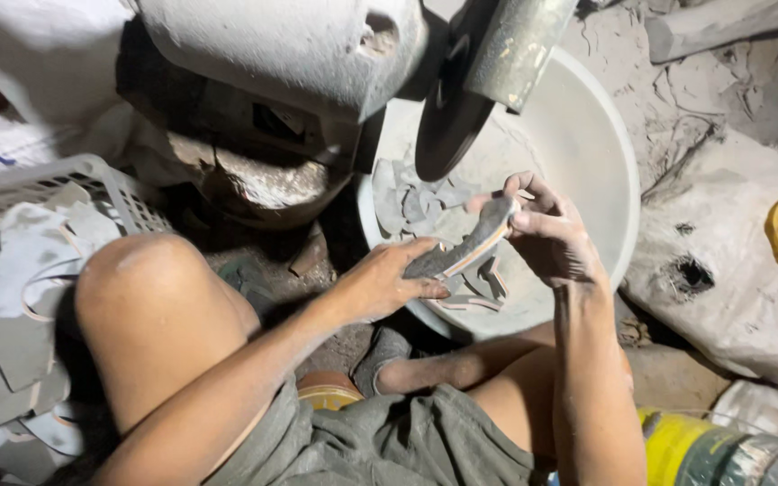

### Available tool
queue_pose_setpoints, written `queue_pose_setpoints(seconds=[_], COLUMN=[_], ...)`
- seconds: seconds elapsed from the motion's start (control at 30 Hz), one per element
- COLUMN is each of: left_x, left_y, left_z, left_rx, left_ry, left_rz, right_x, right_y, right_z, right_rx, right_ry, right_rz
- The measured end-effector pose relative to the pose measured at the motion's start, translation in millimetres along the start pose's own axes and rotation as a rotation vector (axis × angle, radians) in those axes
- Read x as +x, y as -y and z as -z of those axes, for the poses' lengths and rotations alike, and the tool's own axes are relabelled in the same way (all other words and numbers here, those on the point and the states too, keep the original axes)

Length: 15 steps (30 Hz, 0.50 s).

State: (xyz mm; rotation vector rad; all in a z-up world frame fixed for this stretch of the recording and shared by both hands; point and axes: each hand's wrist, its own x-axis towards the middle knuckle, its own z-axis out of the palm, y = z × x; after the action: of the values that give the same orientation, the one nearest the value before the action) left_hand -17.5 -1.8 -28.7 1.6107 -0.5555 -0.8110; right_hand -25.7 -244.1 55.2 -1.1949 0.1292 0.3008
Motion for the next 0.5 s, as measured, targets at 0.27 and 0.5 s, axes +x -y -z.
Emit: queue_pose_setpoints(seconds=[0.27,0.5], left_x=[22.6,37.5], left_y=[26.3,26.3], left_z=[0.5,11.3], left_rx=[-0.055,-0.162], left_ry=[-0.401,-0.384], left_rz=[-0.149,-0.103], right_x=[43.2,58.9], right_y=[-32.7,-36.0], right_z=[-33.7,-36.1], right_rx=[-0.169,-0.149], right_ry=[-0.165,-0.231], right_rz=[0.243,0.235])
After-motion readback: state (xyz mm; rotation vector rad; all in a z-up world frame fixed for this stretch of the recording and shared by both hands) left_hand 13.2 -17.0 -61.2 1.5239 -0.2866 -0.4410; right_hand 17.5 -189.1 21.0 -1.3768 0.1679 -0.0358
